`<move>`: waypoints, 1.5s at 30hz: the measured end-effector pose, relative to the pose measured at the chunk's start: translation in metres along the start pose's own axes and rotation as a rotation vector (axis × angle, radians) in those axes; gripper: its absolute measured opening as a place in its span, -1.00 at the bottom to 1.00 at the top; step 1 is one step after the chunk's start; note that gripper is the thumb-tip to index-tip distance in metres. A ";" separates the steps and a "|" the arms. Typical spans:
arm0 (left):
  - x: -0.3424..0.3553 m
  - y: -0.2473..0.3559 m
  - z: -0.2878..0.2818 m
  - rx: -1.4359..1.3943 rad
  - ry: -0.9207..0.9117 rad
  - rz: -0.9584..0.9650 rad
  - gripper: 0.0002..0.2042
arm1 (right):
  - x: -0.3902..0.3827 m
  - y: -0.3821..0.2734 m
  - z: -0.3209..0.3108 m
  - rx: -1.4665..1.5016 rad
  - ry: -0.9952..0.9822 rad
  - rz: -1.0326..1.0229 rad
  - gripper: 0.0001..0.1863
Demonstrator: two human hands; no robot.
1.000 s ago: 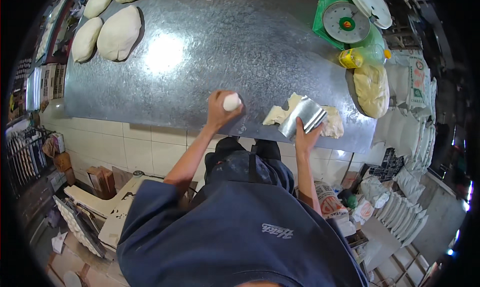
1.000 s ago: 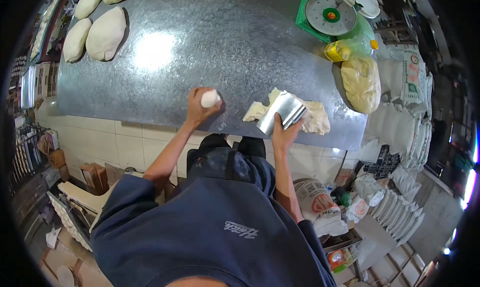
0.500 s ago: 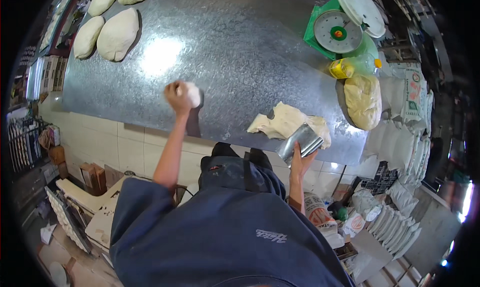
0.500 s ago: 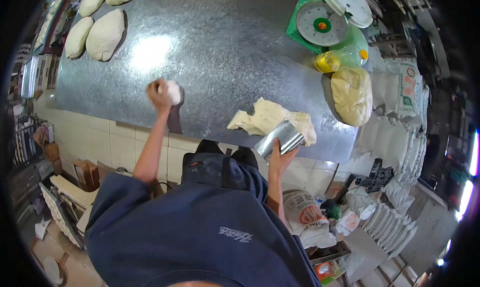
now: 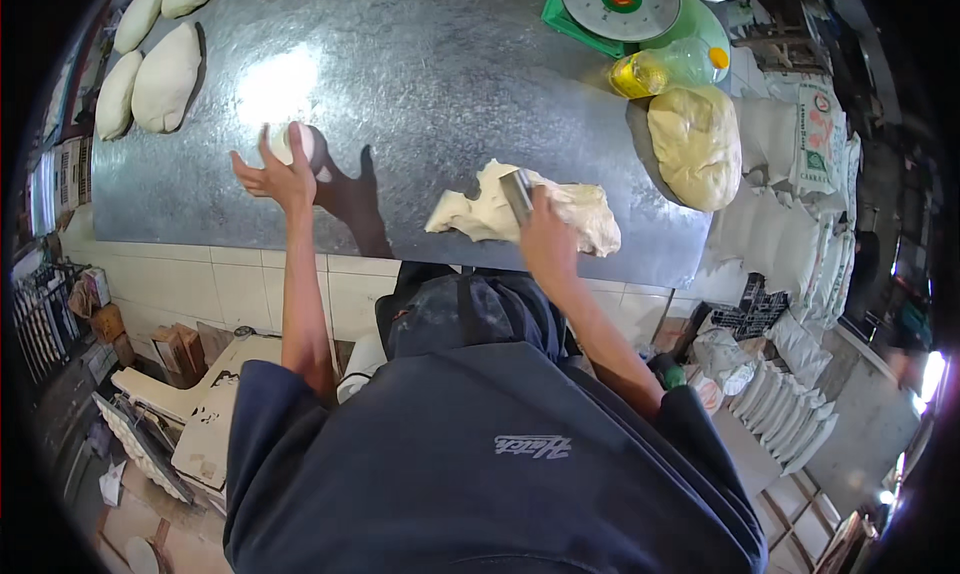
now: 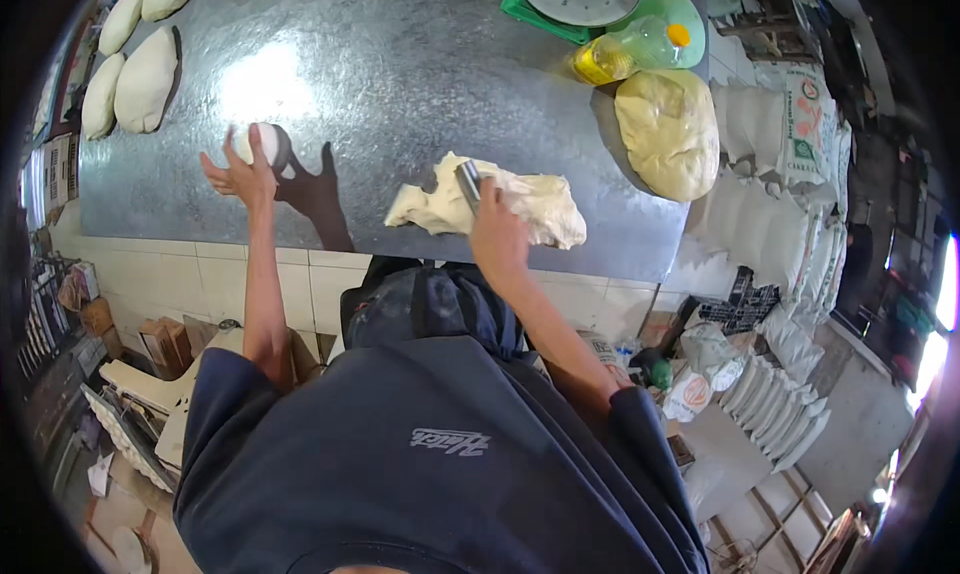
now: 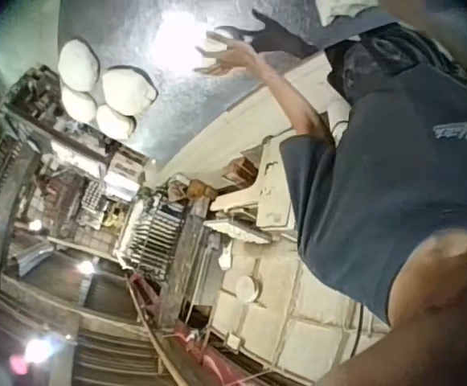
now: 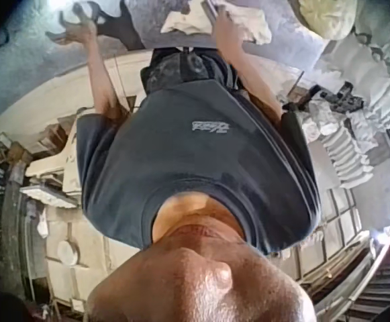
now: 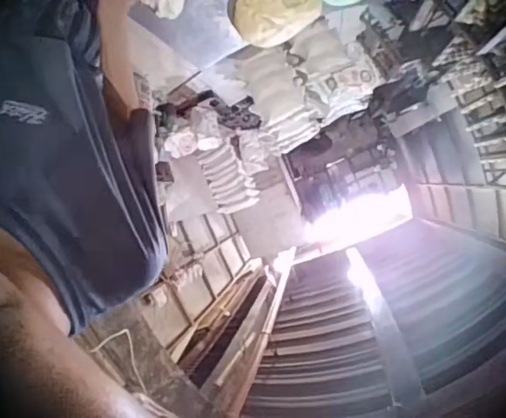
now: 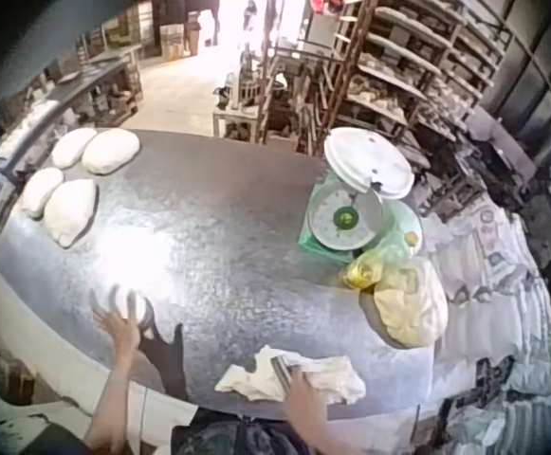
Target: Weighing, cutting, shaping, and machine-rolling bread dough in a bakery.
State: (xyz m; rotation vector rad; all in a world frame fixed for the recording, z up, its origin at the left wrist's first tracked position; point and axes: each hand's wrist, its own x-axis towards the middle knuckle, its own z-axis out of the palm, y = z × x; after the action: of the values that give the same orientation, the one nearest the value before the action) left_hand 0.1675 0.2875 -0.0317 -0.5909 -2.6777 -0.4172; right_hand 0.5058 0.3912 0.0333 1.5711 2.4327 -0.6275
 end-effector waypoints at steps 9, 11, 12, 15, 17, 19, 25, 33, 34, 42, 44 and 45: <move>-0.164 0.108 -0.032 -0.876 -0.779 0.432 -0.68 | 0.060 -0.017 0.037 0.554 0.115 -0.037 -0.63; -0.175 0.086 -0.054 -0.644 -0.697 0.637 -0.70 | 0.035 0.004 0.023 0.598 0.147 -0.073 -0.63; -0.173 0.075 -0.067 -0.587 -0.704 0.640 -0.68 | 0.021 0.014 0.013 0.413 0.035 -0.120 -0.62; -0.170 0.060 -0.081 -0.628 -0.760 0.574 -0.62 | -0.007 0.027 0.068 0.224 0.123 -0.279 -0.55; -0.172 0.061 -0.072 -0.810 -0.801 0.336 -0.57 | 0.005 -0.012 0.079 0.318 0.188 -0.191 -0.59; -0.161 0.057 -0.055 -0.807 -0.761 0.165 -0.49 | 0.019 -0.058 0.095 0.537 0.092 -0.047 -0.59; -0.056 0.072 -0.067 -0.033 -0.361 0.555 -0.44 | 0.014 -0.055 0.014 0.553 0.261 0.098 -0.54; -0.098 0.195 -0.011 -1.141 -0.848 0.572 -0.69 | 0.086 0.006 0.041 0.421 0.484 0.454 -0.56; -0.109 0.197 0.004 -1.191 -0.952 0.543 -0.70 | 0.094 0.000 0.034 0.455 0.453 0.433 -0.57; -0.138 0.113 -0.039 -0.775 -0.912 0.468 -0.74 | 0.030 0.005 0.059 0.546 0.386 0.318 -0.56; -0.138 0.106 -0.034 -0.757 -0.768 0.514 -0.69 | 0.035 -0.026 0.086 0.454 0.440 0.384 -0.56; -0.135 0.107 -0.028 -0.753 -0.698 0.562 -0.66 | 0.045 -0.035 0.088 0.500 0.421 0.435 -0.56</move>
State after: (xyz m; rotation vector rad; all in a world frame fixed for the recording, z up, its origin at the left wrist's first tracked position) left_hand 0.3378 0.3247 -0.0402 -1.9465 -2.6785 -1.2369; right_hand 0.4481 0.3769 -0.0530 2.5661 2.1566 -0.9429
